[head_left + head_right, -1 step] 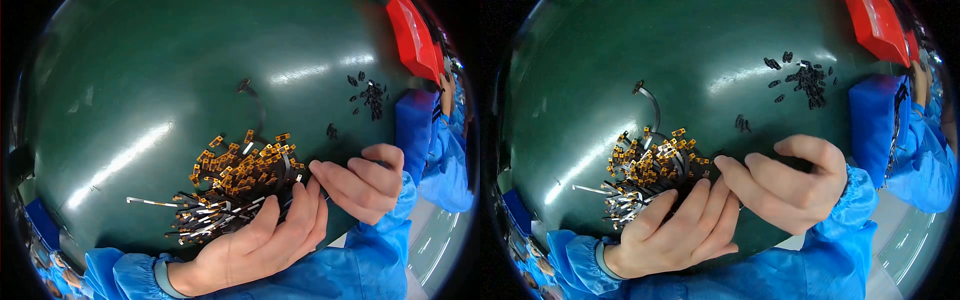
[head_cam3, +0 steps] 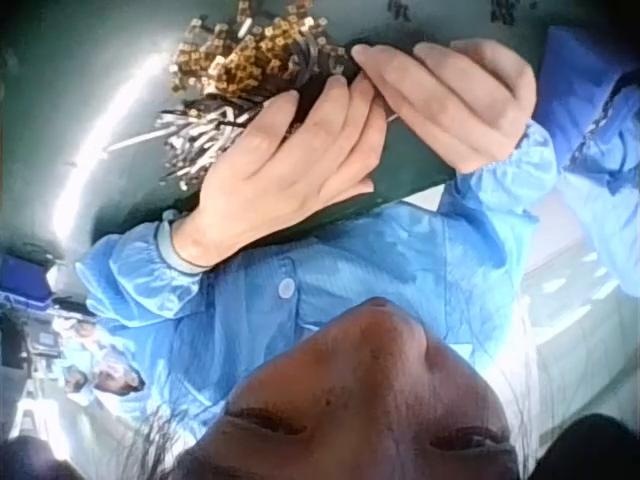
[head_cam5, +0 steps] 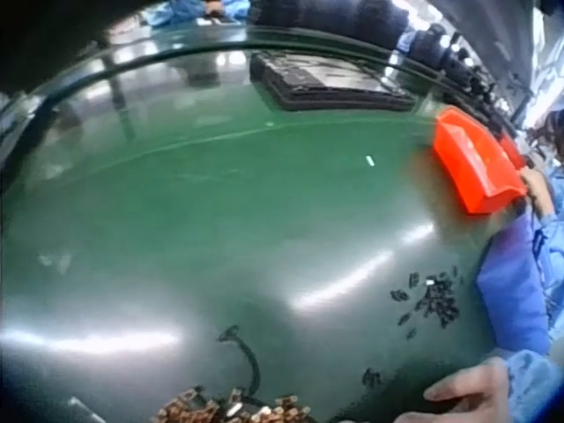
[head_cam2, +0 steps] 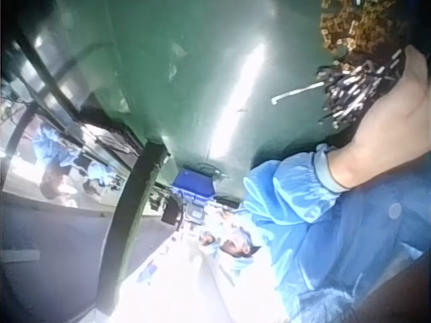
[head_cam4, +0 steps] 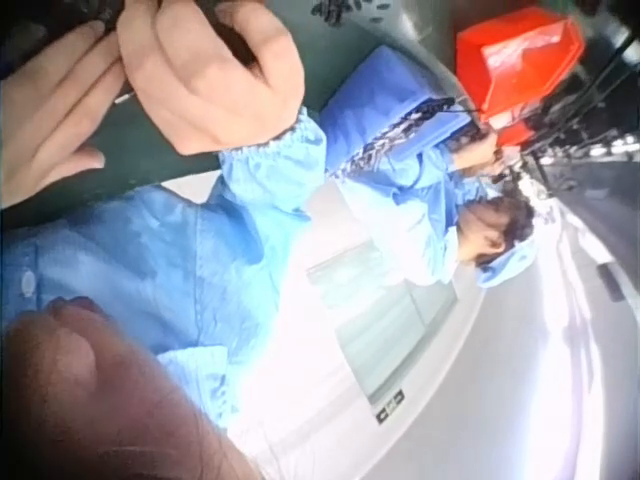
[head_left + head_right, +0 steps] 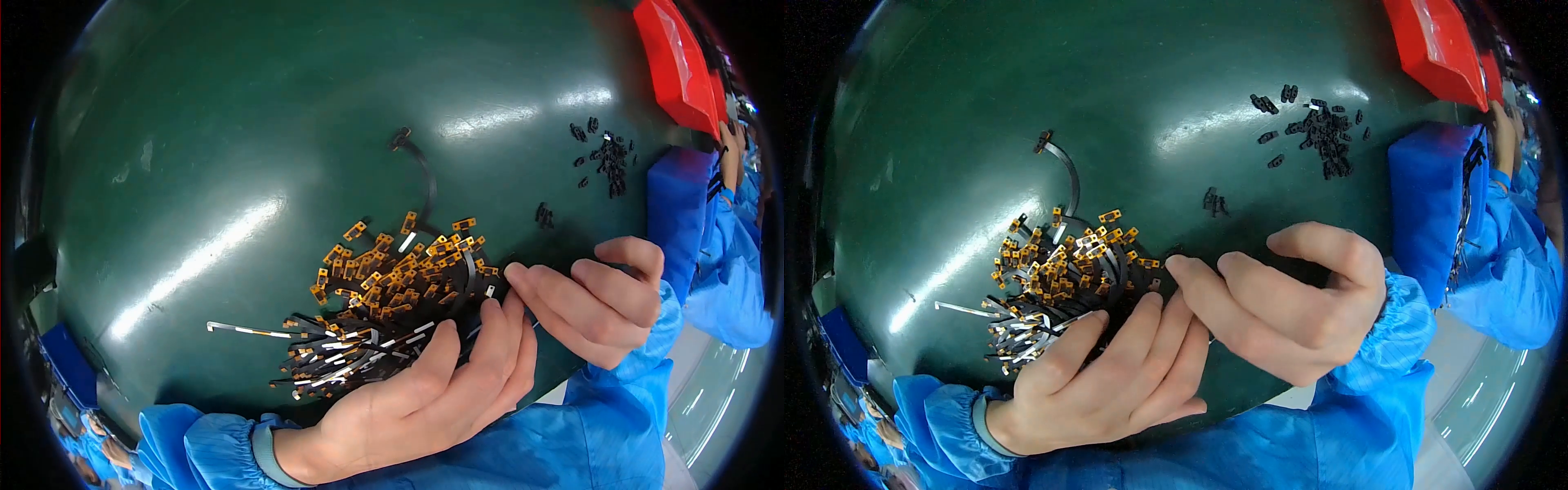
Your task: The person assembles internal components into an electronic chassis and connects ribbon cables by hand.
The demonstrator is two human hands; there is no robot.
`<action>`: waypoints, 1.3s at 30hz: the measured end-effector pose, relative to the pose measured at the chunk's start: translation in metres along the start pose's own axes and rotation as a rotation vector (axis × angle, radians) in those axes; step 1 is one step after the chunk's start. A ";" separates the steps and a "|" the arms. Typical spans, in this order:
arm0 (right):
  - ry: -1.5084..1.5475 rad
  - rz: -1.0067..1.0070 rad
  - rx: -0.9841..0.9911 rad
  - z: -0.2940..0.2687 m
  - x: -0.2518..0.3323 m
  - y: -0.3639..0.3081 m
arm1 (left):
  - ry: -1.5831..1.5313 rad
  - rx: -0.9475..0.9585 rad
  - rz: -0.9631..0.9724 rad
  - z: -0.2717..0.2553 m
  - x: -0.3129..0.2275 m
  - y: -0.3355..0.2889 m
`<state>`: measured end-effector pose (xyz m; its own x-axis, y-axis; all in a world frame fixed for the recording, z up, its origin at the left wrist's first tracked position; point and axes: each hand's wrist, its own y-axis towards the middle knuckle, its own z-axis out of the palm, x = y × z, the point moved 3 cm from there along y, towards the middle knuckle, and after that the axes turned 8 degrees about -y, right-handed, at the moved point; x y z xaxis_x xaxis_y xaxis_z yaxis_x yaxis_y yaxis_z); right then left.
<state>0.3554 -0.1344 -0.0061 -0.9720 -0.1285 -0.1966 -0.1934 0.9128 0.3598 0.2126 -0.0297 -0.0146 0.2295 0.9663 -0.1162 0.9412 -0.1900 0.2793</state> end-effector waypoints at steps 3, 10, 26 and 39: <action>-0.036 -0.069 -0.079 0.004 0.002 0.011 | -0.018 0.026 0.028 -0.004 0.004 -0.002; 0.158 -0.006 0.024 -0.001 -0.001 0.029 | -0.053 0.099 0.044 -0.013 0.007 -0.003; 0.403 0.597 0.061 0.009 -0.027 0.016 | -0.161 0.003 0.013 -0.013 0.005 -0.005; 0.337 0.538 0.054 0.010 -0.025 0.019 | 0.020 0.014 -0.122 -0.019 0.009 -0.010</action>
<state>0.3772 -0.1095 -0.0036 -0.9217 0.2466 0.2995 0.3321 0.9006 0.2804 0.2007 -0.0157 0.0002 0.1080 0.9857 -0.1294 0.9653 -0.0728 0.2508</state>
